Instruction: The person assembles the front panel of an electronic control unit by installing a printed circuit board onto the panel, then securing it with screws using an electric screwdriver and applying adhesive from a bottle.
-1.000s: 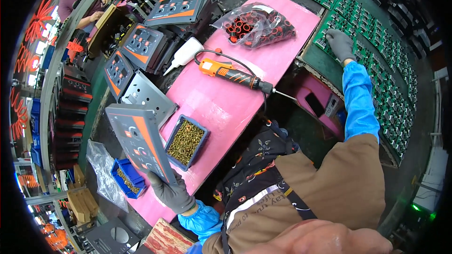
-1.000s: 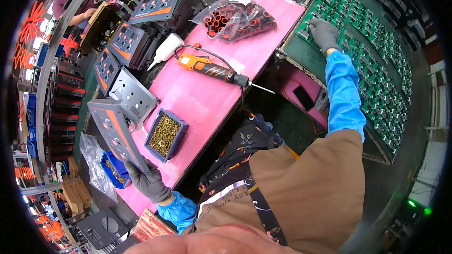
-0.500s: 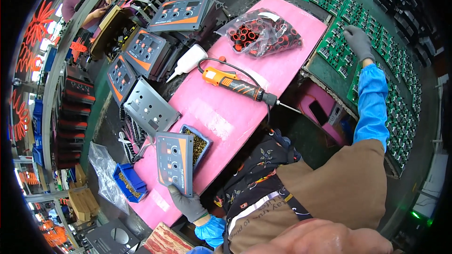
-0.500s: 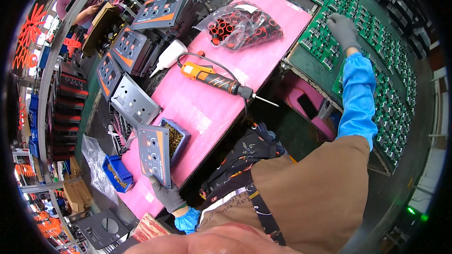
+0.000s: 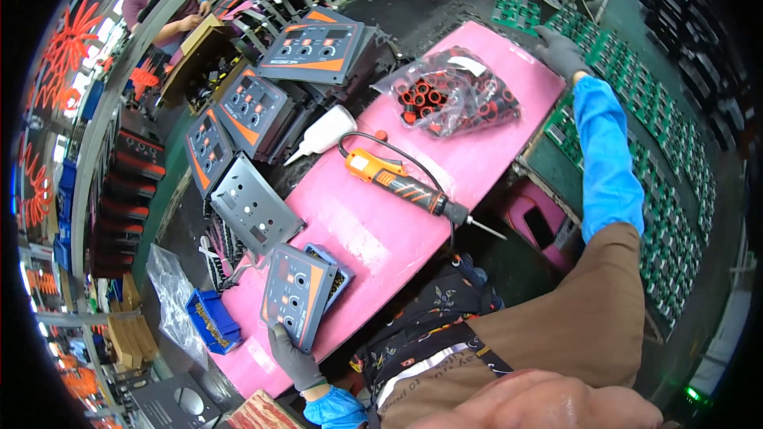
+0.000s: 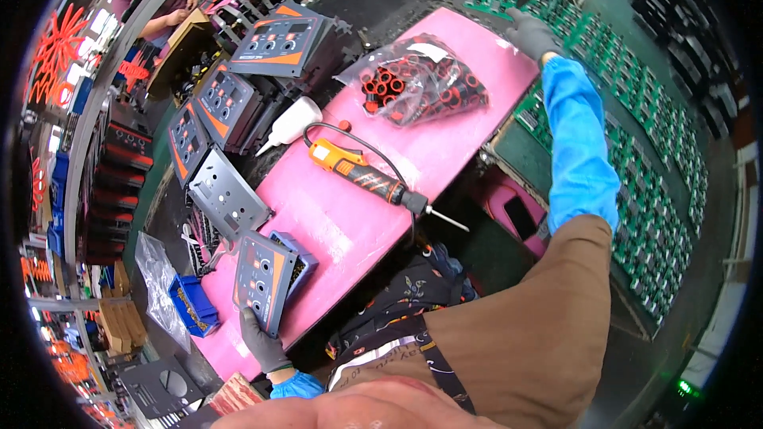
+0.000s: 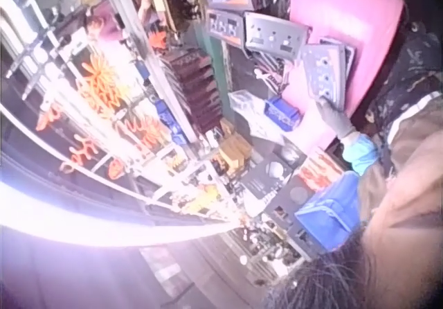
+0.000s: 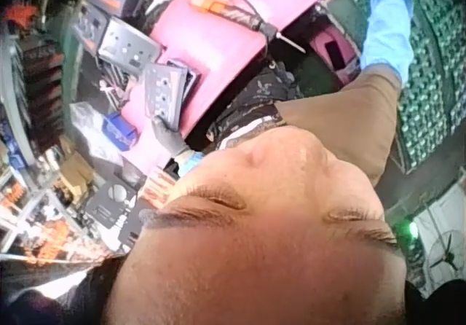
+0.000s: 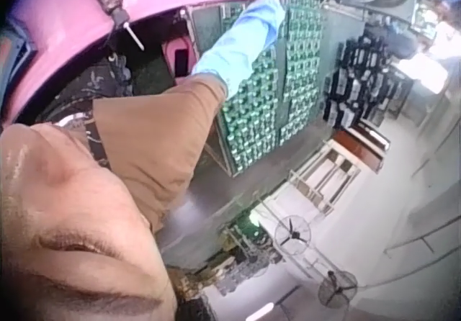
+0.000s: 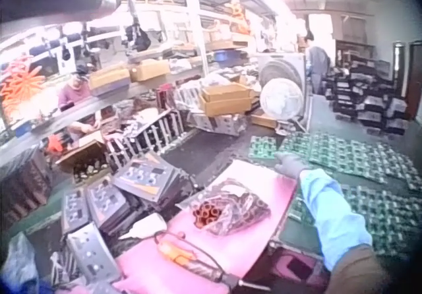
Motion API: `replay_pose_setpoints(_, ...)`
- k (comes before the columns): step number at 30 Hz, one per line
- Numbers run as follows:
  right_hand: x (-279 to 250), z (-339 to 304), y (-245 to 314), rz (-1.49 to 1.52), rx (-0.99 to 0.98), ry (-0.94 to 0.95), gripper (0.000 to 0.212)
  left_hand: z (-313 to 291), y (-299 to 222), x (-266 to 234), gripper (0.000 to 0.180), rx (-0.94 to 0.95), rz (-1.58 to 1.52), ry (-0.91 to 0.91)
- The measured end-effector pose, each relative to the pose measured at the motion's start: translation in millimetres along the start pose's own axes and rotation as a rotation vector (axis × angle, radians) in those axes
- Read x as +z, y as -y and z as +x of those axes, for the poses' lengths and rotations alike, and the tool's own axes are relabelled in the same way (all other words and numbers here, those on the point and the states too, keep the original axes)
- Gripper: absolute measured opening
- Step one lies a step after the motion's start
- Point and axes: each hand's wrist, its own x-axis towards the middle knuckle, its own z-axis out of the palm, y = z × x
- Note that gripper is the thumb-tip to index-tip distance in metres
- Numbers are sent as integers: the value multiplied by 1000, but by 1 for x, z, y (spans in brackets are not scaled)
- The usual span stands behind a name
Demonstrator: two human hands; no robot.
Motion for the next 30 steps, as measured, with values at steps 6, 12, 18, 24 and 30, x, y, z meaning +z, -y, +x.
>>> replay_pose_setpoints(6,68,116,34,-90,131,58,48,-16,-22,10,46,52,220,-91)
replay_pose_setpoints(12,89,142,16,-121,270,-113,28,-35,-22,-20,52,-20,201,-479)
replay_pose_setpoints(18,67,154,7,-226,192,-81,23,-41,-67,-9,42,436,499,-684)
replay_pose_setpoints(24,-43,9,88,15,-387,-298,7,-60,-95,87,30,732,338,-265)
replay_pose_setpoints(30,-97,-201,174,220,-789,-88,8,-39,-69,180,67,-280,-479,910)
